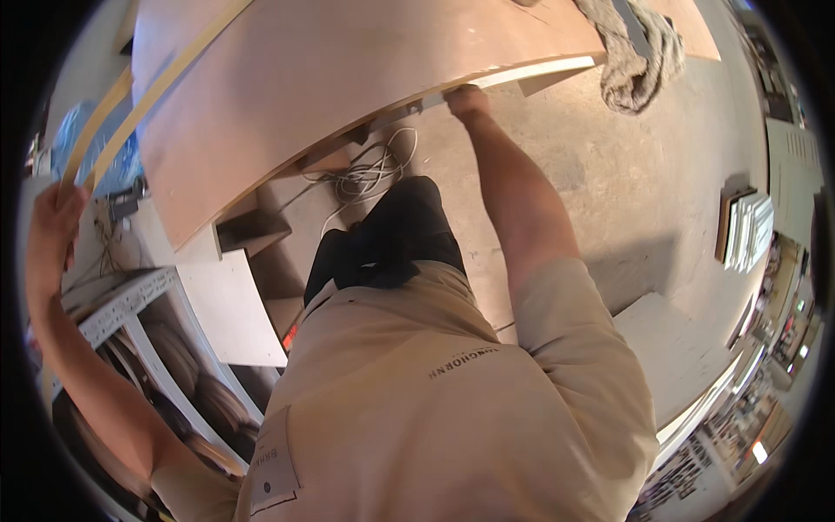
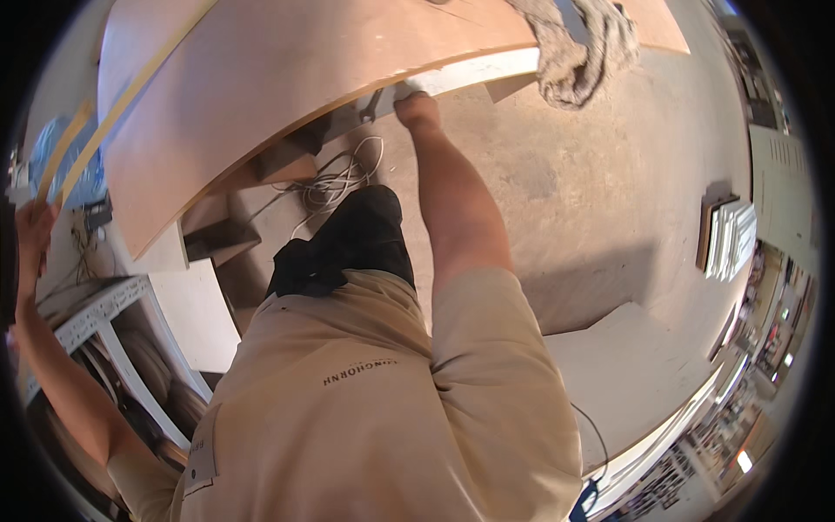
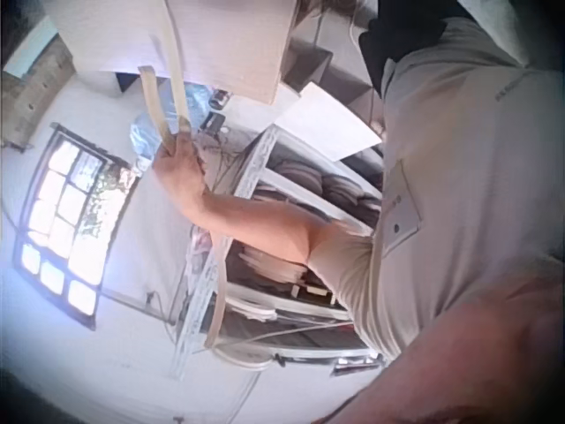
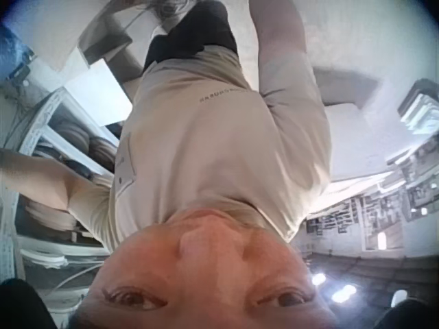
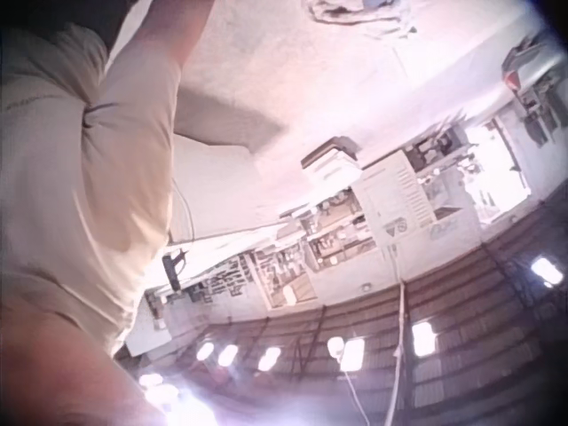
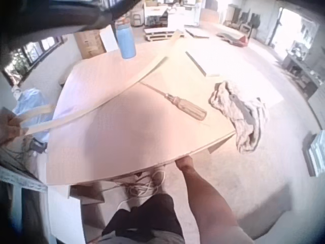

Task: The person heats a thin wooden strip with a heat gun, then presses it onto the edge of a white board. They use a screwdriver to trim excess material and a utility knife to cut the strip to length. The process is repeated on multiple board edges.

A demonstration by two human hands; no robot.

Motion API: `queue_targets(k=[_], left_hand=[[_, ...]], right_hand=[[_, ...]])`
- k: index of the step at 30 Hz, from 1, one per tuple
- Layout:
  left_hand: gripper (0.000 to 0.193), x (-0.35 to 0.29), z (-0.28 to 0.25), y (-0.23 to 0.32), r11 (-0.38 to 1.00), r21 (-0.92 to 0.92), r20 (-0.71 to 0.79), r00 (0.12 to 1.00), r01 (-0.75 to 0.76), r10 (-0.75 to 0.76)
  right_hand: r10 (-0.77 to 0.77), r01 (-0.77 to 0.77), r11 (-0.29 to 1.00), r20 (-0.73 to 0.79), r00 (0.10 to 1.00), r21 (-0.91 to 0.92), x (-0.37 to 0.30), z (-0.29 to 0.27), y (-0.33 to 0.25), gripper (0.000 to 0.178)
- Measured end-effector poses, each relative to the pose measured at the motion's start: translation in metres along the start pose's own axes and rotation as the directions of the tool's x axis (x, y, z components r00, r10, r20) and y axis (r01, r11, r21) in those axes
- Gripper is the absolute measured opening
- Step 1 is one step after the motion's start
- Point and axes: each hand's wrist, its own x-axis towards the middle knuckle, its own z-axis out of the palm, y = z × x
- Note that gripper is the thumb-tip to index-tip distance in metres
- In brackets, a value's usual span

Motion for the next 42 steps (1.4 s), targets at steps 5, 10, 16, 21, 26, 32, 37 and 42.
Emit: queue_targets(k=[5, 10, 16, 21, 26, 32, 37, 42], left_hand=[[0.038, 0.006, 0.008, 0.001, 1.0, -0.006, -0.076, 0.997, 0.008, -0.008], [0.037, 0.02, 0.008, -0.002, 1.0, 0.013, -0.082, 0.996, -0.029, 0.029], [0.043, 0.028, 0.011, -0.011, 0.996, -0.08, -0.041, 0.998, 0.036, -0.04], [0.041, 0.032, 0.021, 0.003, 0.958, -0.286, -0.088, 0.996, -0.013, -0.012], [0.035, 0.023, 0.017, 0.025, 0.962, -0.273, 0.067, 0.998, 0.012, 0.006], [0.033, 0.031, 0.02, 0.025, 0.912, -0.401, 0.133, 0.99, 0.089, -0.039], [0.025, 0.045, 0.027, 0.005, 0.892, -0.434, 0.212, 0.977, 0.127, -0.036], [0.024, 0.037, 0.03, 0.026, 0.869, -0.448, 0.322, 0.945, 0.211, -0.063]], right_hand=[[0.051, -0.054, 0.991, 0.024, 0.998, 0.122, -0.021, 0.004, -0.009, 0.042], [0.108, -0.083, 0.961, -0.078, 0.991, 0.264, -0.018, -0.005, 0.008, 0.042], [-0.091, 0.112, 0.96, -0.092, 0.992, 0.257, -0.024, -0.026, 0.017, 0.037], [-0.085, 0.078, 0.819, -0.014, 0.996, 0.568, -0.088, -0.085, 0.047, 0.025], [0.027, 0.018, 0.658, -0.047, 0.999, 0.752, -0.136, -0.113, 0.038, 0.021], [-0.048, 0.036, 0.692, -0.003, 0.999, 0.721, -0.137, -0.063, 0.029, 0.026], [-0.242, 0.238, 0.906, -0.034, 0.97, 0.349, -0.123, -0.005, -0.037, 0.026], [-0.633, 0.654, 0.756, -0.224, 0.741, 0.025, -0.085, 0.018, -0.11, 0.036]])
